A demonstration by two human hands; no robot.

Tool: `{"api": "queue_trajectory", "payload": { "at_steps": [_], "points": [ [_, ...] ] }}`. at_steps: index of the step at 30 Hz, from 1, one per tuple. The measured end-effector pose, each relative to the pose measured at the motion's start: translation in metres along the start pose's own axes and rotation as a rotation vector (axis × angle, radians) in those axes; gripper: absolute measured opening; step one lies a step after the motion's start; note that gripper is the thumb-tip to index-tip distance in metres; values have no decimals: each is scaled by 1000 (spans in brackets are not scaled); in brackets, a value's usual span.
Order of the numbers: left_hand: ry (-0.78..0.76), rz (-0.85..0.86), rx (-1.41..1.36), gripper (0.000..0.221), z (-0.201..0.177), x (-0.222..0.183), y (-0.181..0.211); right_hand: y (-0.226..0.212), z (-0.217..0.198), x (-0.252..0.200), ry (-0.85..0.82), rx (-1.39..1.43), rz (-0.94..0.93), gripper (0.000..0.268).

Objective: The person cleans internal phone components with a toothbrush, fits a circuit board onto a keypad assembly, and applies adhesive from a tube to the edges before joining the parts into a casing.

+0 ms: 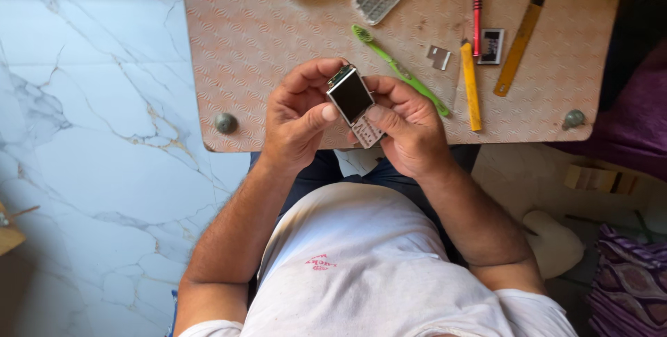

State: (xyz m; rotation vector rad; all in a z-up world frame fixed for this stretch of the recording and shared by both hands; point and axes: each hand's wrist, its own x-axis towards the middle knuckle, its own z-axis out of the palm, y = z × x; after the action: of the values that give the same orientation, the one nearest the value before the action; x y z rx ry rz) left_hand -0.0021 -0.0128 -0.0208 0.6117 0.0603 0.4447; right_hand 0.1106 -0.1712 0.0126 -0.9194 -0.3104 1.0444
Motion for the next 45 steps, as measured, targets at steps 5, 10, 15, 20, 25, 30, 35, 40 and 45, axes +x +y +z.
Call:
{"api": "queue_trajectory", "payload": {
  "at_steps": [5,10,15,20,25,30,35,40,45],
  "points": [
    [-64,-10,6,52,6,4,3,2,-3,0,0,21,6,33],
    [-52,-8,12,50,3,4,2,6,-2,2,-2,-172,-141,41],
    [-72,17,44,52,0,5,1,9,5,-1,-13,-569,-365,58],
    [-89,10,52,51,1,5,1,9,8,-1,35,-884,-497,53],
    [-101,15,97,49,1,4,2,8,9,1,62,-942,-551,51],
    [-112,10,107,48,2,3,4,10,7,2,113,-1073,-636,52],
    [-117,20,147,46,3,0,3,9,8,1,159,-1167,-702,54],
    [-96,24,156,37,2,-3,0,6,9,5,152,-1270,-835,54],
    [-76,32,201,33,-2,-5,-2,5,5,8,138,-1316,-894,52]
  ]
}}
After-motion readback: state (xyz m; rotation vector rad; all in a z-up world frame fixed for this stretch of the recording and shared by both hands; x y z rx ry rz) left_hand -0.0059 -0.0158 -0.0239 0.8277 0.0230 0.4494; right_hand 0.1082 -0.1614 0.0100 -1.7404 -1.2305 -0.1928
